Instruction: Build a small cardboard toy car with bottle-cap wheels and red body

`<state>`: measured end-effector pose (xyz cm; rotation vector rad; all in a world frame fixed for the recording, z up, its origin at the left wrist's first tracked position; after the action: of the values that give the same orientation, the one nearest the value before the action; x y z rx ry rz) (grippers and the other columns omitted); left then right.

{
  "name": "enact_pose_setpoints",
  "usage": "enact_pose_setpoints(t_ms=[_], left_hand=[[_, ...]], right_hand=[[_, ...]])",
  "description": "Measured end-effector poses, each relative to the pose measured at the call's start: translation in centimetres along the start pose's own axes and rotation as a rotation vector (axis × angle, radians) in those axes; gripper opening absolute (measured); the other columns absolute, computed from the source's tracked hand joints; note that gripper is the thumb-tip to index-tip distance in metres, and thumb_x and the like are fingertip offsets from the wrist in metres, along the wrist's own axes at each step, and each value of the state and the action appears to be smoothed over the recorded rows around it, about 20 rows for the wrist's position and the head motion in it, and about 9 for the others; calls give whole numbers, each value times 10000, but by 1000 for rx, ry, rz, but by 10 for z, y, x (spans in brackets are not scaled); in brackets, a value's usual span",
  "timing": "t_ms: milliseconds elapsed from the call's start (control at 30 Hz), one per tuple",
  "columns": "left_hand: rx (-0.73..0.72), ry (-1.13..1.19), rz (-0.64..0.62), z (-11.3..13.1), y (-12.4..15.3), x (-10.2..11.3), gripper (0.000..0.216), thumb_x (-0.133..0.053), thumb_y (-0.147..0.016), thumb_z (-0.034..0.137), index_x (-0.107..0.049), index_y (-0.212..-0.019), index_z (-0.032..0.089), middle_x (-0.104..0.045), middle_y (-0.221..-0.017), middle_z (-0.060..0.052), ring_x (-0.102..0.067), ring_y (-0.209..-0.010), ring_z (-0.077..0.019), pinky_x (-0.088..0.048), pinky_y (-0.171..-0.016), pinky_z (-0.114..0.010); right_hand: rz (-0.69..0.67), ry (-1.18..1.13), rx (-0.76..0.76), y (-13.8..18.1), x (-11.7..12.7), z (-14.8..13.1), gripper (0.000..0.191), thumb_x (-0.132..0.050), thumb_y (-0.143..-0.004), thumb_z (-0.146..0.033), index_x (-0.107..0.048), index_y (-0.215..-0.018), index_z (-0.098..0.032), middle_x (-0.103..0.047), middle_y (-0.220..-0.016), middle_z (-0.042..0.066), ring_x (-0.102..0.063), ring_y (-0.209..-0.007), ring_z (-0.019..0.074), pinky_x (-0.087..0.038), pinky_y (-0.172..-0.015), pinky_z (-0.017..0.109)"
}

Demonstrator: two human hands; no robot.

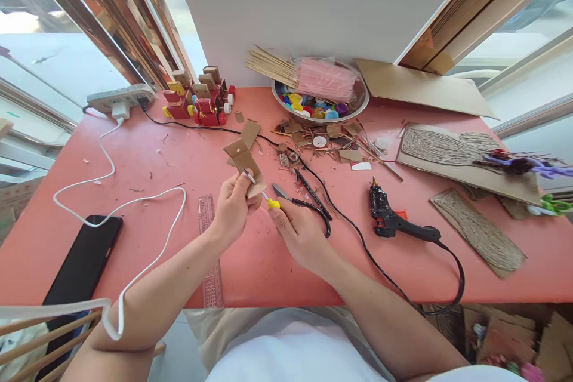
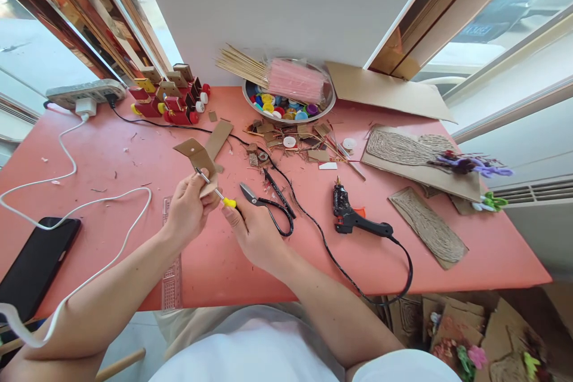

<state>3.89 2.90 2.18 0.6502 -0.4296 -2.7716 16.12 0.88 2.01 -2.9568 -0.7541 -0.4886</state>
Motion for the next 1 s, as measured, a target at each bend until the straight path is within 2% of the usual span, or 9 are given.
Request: enact_pose_setpoints(t_ms=[100,200,333,467,567,667,833,900,1000], left_hand=[[162,44,4,-8,4,-5,576,-763,-914,292,-339,-532,207,-284,-484,101,-249,-402,-31,-196,-382,-127],[195,140,101,-2,1,-2,525,-672,-963,205,-338,-557,202,-273,-492,107,-229,-388,-24,-167,-375,-118],[294,301,239,10,-7,10,490,-457,-1069,167,-265,-621,217,-192,-494,114,-186,-345,-33,-143,-360,-124],[457,339,104,9,-6,7,468,-364,-1059,89,-233,-631,224,-138,-504,108,-176,-323,-51,-179,-362,-140],[498,263,-74,-4,-1,0,511,-468,-1054,171,-232,-605,231,-128,-490,111,-179,-337,-57,-193,-366,-150],[412,115,-224,-20,4,-7,578,-681,-969,338,-293,-555,227,-198,-471,114,-184,-378,-40,-177,-374,-138],[197,-130,-419,-31,7,-11,561,-843,-760,571,-444,-571,223,-317,-498,102,-269,-416,-46,-264,-391,-166],[81,-268,-437,-24,1,-7,536,-837,-771,594,-510,-579,216,-415,-494,66,-391,-432,-77,-350,-409,-194],[-111,-333,-349,-4,-12,4,423,-891,-742,537,-628,-700,209,-605,-606,16,-597,-553,-127,-506,-512,-218]], right_hand=[[15,64,11,0,2,0,509,-328,-1064,-683,-377,-768,-272,-395,-575,-62,-366,-500,122,-266,-535,276],[6,197,9,0,10,0,492,-353,-1077,-638,-387,-751,-271,-422,-574,-45,-393,-508,138,-265,-555,290],[-72,174,0,-3,21,2,617,-364,-1024,-788,-369,-689,-270,-364,-567,-52,-326,-512,129,-232,-541,298],[86,-95,-37,-9,38,8,688,-430,-894,-949,-455,-787,-269,-351,-592,-81,-316,-514,116,-251,-507,283],[165,-158,-58,-9,39,9,636,-666,-835,-855,-559,-998,-250,-417,-623,-96,-346,-516,107,-278,-502,267],[185,-163,4,-7,34,0,572,-762,-835,-720,-608,-1109,-242,-568,-728,-53,-471,-585,122,-375,-548,267],[157,-128,67,-3,30,-10,439,-693,-907,-673,-636,-825,-246,-696,-805,14,-635,-726,171,-525,-692,309],[177,-137,63,-2,33,-11,446,-693,-905,-663,-616,-768,-246,-688,-773,14,-653,-744,182,-546,-723,321],[172,-162,47,1,36,-11,431,-703,-890,-634,-599,-739,-244,-666,-737,8,-631,-710,175,-530,-691,312]])
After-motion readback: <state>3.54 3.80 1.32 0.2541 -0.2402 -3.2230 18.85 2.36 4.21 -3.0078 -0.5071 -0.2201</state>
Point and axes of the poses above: each hand's wrist, its own y-axis away from the middle knuckle, its own x-axis out of the back of the hand, z = x × y, the point moved 6 cm from there along -y, towards the middle knuckle
